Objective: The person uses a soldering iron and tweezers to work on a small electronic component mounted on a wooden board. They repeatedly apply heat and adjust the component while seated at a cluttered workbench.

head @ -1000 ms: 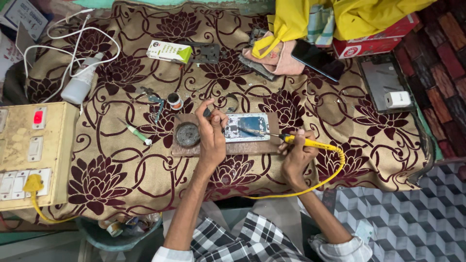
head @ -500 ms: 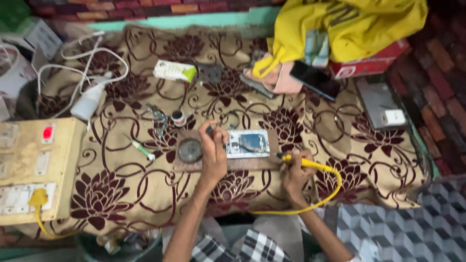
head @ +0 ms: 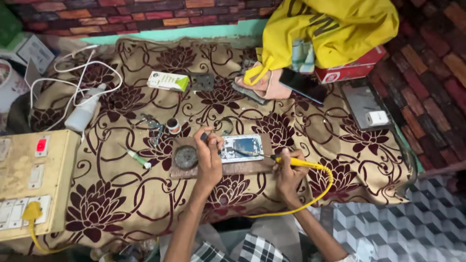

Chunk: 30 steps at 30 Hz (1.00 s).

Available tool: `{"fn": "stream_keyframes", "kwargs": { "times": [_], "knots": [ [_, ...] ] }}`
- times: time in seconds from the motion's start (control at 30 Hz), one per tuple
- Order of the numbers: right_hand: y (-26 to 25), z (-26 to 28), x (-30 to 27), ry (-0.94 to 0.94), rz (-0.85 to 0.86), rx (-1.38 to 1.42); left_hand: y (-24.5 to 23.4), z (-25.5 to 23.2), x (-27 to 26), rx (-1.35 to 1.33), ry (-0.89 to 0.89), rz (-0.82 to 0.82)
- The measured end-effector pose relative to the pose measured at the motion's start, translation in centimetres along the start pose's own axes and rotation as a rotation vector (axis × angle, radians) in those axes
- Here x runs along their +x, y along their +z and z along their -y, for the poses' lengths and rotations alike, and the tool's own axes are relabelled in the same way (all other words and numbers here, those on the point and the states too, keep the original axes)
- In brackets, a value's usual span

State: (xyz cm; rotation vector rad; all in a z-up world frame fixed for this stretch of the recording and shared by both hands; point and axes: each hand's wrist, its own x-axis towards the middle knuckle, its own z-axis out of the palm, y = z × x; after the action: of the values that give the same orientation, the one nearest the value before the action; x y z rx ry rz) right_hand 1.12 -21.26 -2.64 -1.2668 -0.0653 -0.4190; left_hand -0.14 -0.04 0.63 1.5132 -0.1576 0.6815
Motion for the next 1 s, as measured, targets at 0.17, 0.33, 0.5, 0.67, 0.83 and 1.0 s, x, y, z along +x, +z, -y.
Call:
{"fn": "stream_keyframes", "kwargs": {
  "times": [0.17,0.33,0.5,0.67,0.83,1.0],
  "knots": [
    [0.6,0.8,-0.1,-0.047,-0.009,-0.059,0.0,-0.4,0.2,-0.042,0.006,-0.002],
    [0.5,0.4,-0.3,-0.012,-0.004,-0.063,-0.1,-0.3,0.1,-0.021,-0.021,-0.009],
    [-0.3,-0.8,-0.1,-0.021,-0.017,0.060,-0.2,0.3,-0.1,0.035,0.000,0.018],
    [-0.8,-1.3,0.0,-0.021,-0.008,0.080,-0.2,0.8,-0.1,0.046,0.015,0.017],
    [-0.7,-0.9,0.1,-0.045,0.007,-0.011,-0.1,1.0,-0.2,0.089,0.029,0.011],
    [-0.5,-0.8,0.4,-0.117,0.043,-0.027,-0.2,1.4,-0.2,0.069,0.028,0.017]
  ]
}}
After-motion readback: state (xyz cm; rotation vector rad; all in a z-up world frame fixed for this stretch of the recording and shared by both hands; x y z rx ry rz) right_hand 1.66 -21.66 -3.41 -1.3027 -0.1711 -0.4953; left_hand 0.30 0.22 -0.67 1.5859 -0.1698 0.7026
